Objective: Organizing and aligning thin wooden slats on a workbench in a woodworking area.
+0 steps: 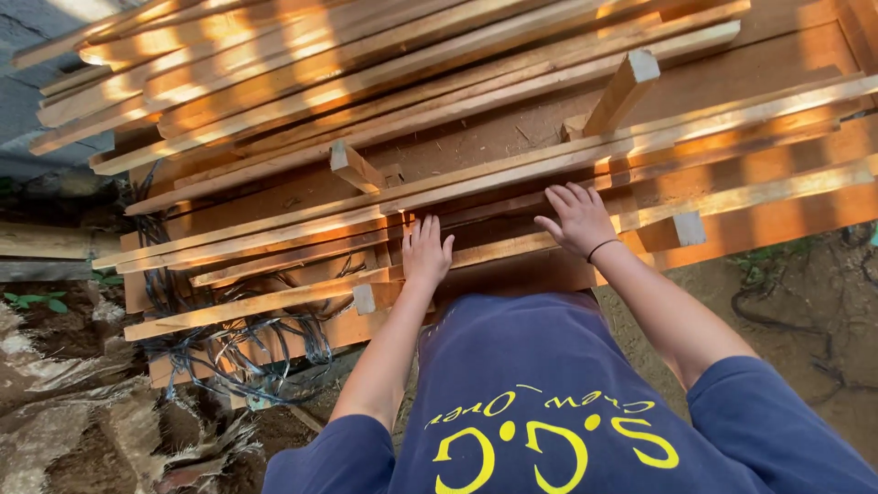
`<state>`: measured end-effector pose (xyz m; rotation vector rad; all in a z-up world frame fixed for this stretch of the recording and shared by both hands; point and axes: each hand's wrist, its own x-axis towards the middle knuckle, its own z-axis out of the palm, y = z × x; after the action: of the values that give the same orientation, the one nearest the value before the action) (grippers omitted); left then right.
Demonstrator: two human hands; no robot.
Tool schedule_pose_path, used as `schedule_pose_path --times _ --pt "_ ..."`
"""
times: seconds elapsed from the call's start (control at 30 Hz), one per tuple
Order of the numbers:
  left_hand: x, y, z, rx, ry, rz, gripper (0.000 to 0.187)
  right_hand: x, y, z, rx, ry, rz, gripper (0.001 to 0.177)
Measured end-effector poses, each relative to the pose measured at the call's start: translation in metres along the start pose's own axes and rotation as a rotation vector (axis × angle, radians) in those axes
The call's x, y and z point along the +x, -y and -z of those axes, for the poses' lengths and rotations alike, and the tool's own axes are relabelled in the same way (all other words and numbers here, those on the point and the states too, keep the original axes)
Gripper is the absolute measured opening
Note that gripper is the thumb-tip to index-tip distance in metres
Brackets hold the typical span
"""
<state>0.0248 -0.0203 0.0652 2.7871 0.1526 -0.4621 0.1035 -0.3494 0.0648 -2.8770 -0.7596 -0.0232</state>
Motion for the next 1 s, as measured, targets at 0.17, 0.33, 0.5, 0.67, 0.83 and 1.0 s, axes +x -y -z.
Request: schedule_pose_path --times 0.17,0.33,0.5,0.67,0.83,1.0 --pt "-0.001 0.019 -0.021 0.068 -0.062 -0.003 0.053 -0.001 -0.010 -0.028 0.005 -0.033 -0.036 0.046" --pt "0.014 0.025 -0.021 0.070 -0.053 0.067 0.048 0.008 -0.023 -0.038 0.016 -0.059 -0.097 0.045" --pt "0.029 0.020 -0.022 -0.071 0.129 0.191 0.065 0.023 -0.026 -0.029 0.095 0.429 -0.277 0.055" --pt "0.028 0.025 -0.032 0.002 0.137 0.170 0.065 0.030 -0.021 0.007 0.164 0.611 -0.286 0.068" --pt "0.028 0.030 -0.031 0.054 0.134 0.157 0.058 0.026 -0.020 0.001 0.184 0.613 -0.279 0.068" --pt "0.021 0.020 -0.017 -0.014 0.167 0.171 0.053 0.015 -0.025 -0.012 0.184 0.523 -0.232 0.061"
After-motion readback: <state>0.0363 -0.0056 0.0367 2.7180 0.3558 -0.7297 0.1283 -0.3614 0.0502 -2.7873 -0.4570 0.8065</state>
